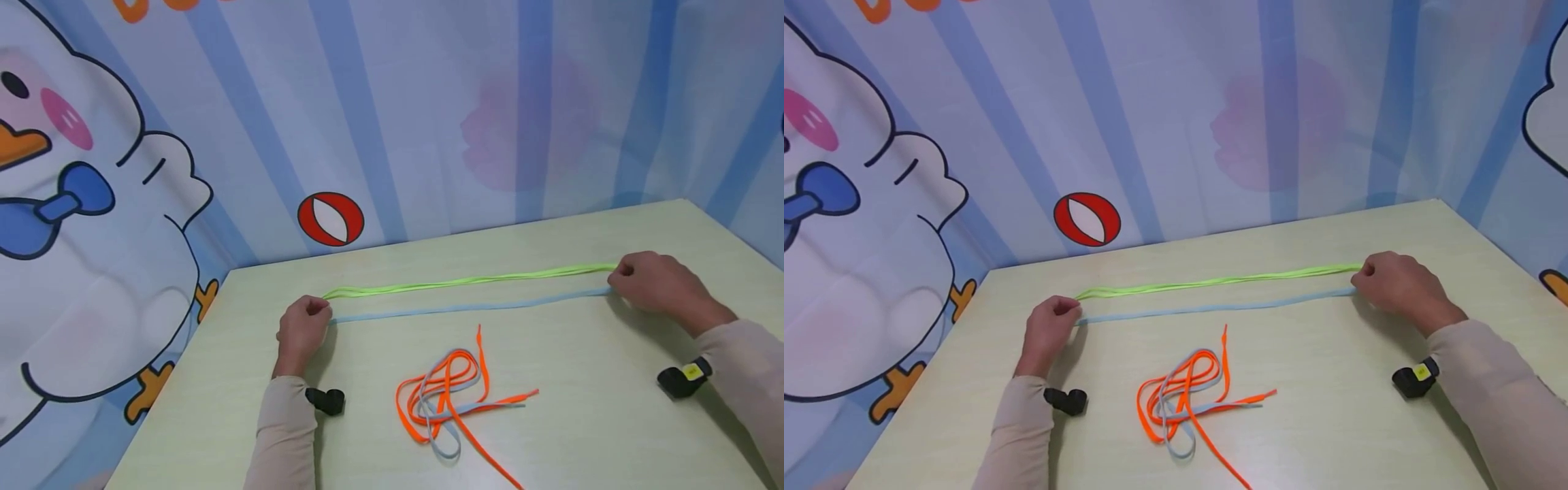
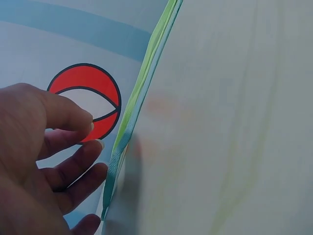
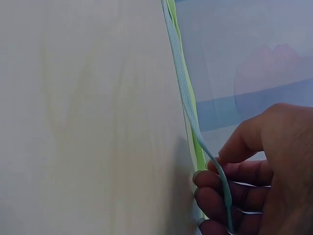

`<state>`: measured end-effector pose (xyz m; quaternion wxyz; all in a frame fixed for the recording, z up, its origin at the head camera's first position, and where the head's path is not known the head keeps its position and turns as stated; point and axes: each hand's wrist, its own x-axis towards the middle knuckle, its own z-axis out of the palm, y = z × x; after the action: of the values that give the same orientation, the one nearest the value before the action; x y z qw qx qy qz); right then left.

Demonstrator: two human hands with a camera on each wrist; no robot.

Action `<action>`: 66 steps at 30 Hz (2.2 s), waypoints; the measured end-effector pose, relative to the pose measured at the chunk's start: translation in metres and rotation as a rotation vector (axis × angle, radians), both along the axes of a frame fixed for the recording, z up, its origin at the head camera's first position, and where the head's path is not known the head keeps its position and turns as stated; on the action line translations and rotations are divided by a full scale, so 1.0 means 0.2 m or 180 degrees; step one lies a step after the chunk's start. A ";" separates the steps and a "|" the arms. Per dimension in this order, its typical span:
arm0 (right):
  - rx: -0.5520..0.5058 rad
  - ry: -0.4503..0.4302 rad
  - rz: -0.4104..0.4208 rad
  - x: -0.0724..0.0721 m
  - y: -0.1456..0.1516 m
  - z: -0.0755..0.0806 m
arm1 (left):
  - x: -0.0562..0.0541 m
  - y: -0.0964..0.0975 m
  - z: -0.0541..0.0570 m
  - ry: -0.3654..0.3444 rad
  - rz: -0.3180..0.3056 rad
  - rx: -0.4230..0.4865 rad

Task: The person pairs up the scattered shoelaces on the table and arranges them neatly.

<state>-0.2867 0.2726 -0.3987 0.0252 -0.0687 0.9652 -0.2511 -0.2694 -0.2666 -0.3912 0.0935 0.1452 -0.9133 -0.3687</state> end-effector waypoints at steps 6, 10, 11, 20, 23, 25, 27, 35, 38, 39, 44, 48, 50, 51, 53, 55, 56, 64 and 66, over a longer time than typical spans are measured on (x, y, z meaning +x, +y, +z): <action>-0.0007 0.0076 -0.0071 0.01 0.01 0.01 | -0.02 0.04 0.01 -0.0064 0.0031 0.0113; -0.0019 0.0112 -0.0101 0.02 0.00 0.01 | -0.02 0.05 0.00 -0.0039 -0.0028 0.0135; -0.0024 0.0122 -0.0108 0.02 0.00 0.01 | -0.02 0.05 0.00 -0.0037 -0.0047 0.0140; -0.0064 0.0218 -0.0149 0.02 -0.01 0.01 | -0.02 0.08 0.01 -0.0056 -0.0188 0.0141; -0.0052 0.0272 -0.0180 0.02 -0.01 0.02 | -0.02 0.10 0.02 -0.0030 -0.0240 0.0140; -0.0055 0.0290 -0.0200 0.02 -0.01 0.02 | -0.03 0.11 0.01 -0.0014 -0.0280 0.0142; -0.0066 0.0303 -0.0220 0.02 -0.02 0.02 | -0.03 0.12 0.01 0.0001 -0.0326 0.0135; -0.0146 0.0356 -0.0195 0.02 -0.06 0.03 | -0.02 0.19 0.02 0.0079 -0.0569 0.0161; -0.0163 0.0356 -0.0178 0.02 -0.07 0.03 | -0.01 0.22 0.03 0.0088 -0.0660 0.0166; -0.0167 0.0359 -0.0171 0.02 -0.08 0.03 | -0.01 0.23 0.03 0.0093 -0.0690 0.0160; -0.0174 0.0392 -0.0127 0.03 -0.11 0.04 | 0.00 0.26 0.03 0.0095 -0.0833 0.0121; -0.0168 0.0422 -0.0100 0.04 -0.14 0.05 | 0.01 0.28 0.03 0.0008 -0.1080 0.0103; -0.0176 0.0438 -0.0086 0.04 -0.15 0.05 | 0.01 0.30 0.03 -0.0070 -0.1230 0.0117; -0.0176 0.0457 -0.0087 0.05 -0.16 0.06 | 0.02 0.30 0.04 -0.0112 -0.1304 0.0130; -0.0177 0.0489 -0.0082 0.05 -0.18 0.06 | 0.02 0.32 0.03 -0.0183 -0.1457 0.0142; -0.0179 0.0519 -0.0078 0.05 -0.20 0.07 | 0.03 0.34 0.03 -0.0248 -0.1616 0.0188; -0.0179 0.0531 -0.0075 0.05 -0.20 0.07 | 0.03 0.35 0.03 -0.0272 -0.1691 0.0191; -0.0273 0.0503 0.0024 0.07 -0.26 0.06 | 0.05 0.45 0.03 -0.0494 -0.2129 0.0171; -0.0286 0.0499 0.0035 0.08 -0.27 0.06 | 0.07 0.48 0.04 -0.0596 -0.2206 0.0154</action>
<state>-0.2704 0.2180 -0.3857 -0.0521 -0.0944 0.9516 -0.2878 -0.2562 -0.1703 -0.3837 -0.1247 -0.1379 -0.9040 -0.3851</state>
